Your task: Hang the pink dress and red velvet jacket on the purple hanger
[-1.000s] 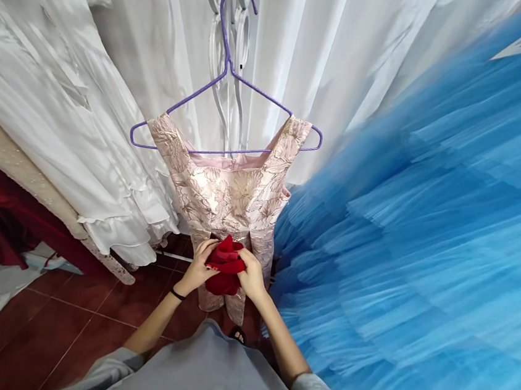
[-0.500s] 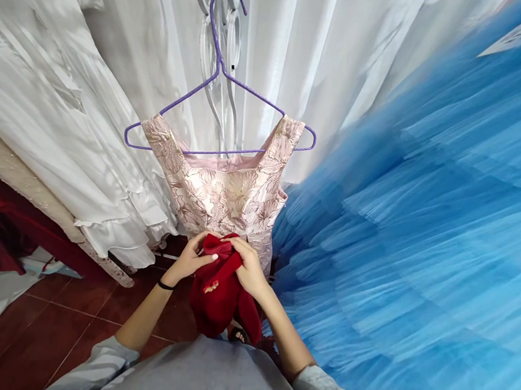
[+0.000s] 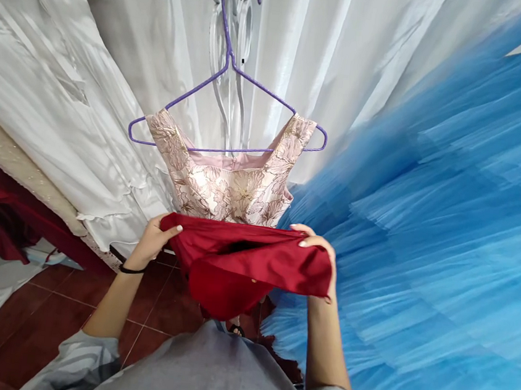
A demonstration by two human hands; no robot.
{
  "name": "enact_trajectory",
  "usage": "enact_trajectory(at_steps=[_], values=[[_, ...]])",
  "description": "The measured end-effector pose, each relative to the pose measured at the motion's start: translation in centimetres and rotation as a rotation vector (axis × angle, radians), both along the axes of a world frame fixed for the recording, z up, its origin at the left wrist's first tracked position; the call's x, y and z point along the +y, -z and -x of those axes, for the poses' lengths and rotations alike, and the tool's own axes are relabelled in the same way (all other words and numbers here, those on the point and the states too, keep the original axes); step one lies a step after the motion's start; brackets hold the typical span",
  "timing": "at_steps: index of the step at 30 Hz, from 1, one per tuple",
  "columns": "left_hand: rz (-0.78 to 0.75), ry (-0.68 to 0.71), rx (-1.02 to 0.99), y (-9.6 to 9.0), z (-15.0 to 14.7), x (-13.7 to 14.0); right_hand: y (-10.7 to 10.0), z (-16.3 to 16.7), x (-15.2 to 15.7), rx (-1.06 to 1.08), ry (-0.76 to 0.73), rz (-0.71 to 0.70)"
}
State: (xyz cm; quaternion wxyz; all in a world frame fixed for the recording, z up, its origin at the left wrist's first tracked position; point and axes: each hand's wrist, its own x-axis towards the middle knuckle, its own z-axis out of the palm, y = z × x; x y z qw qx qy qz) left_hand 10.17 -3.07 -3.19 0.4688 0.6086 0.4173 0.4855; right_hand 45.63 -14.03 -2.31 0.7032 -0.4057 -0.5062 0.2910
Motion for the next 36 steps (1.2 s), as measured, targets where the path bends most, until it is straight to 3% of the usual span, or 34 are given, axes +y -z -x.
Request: enact_trajectory(at_steps=[4, 9, 10, 12, 15, 17, 20, 23, 26, 29, 31, 34, 36], values=[[-0.239, -0.117, 0.274, -2.2, 1.8, -0.2, -1.2, -3.8, -0.8, -0.128, 0.005, -0.044], [-0.488, -0.494, 0.392, -4.0, 1.8, -0.8, -3.3, -3.5, -0.8, -0.304, -0.042, -0.045], [-0.482, -0.507, 0.373, -4.2, 1.8, -0.5, -3.2, -3.0, -0.2, -0.408, -0.049, -0.023], [-0.354, -0.362, 0.331, -4.3, 1.9, 0.3, -2.3, -1.5, 1.7, -0.705, -0.128, 0.059], [-0.071, -0.030, 0.321, -4.2, 2.1, 1.3, 0.1, 2.6, 5.1, -1.053, -0.516, 0.155], [-0.028, -0.003, 0.362, -4.2, 2.2, 1.3, 1.6, 6.8, 7.1, -1.006, -0.749, 0.122], [-0.143, -0.088, 0.451, -4.7, 2.5, 0.7, 2.8, 14.3, 9.4, -0.770, -0.726, 0.024], [-0.162, -0.090, 0.400, -5.7, 3.8, -0.4, 2.6, 21.0, 11.6, -0.824, -0.604, 0.023], [-0.117, -0.152, 0.282, -7.0, 6.5, -1.8, 0.5, 25.1, 13.9, -0.962, -0.493, -0.079], [-0.105, -0.252, 0.300, -8.1, 9.7, -3.5, -3.9, 26.9, 15.7, -0.944, -0.555, -0.246], [-0.132, -0.285, 0.437, -8.7, 11.7, -4.2, -7.5, 27.8, 16.6, -0.886, -0.536, -0.364], [-0.338, -0.386, 0.742, -9.1, 14.8, -4.0, -12.0, 29.6, 18.7, -0.966, -0.390, -0.529], [-0.509, -0.491, 0.892, -9.1, 16.8, -3.5, -13.5, 31.1, 20.3, -1.136, -0.393, -0.483]])
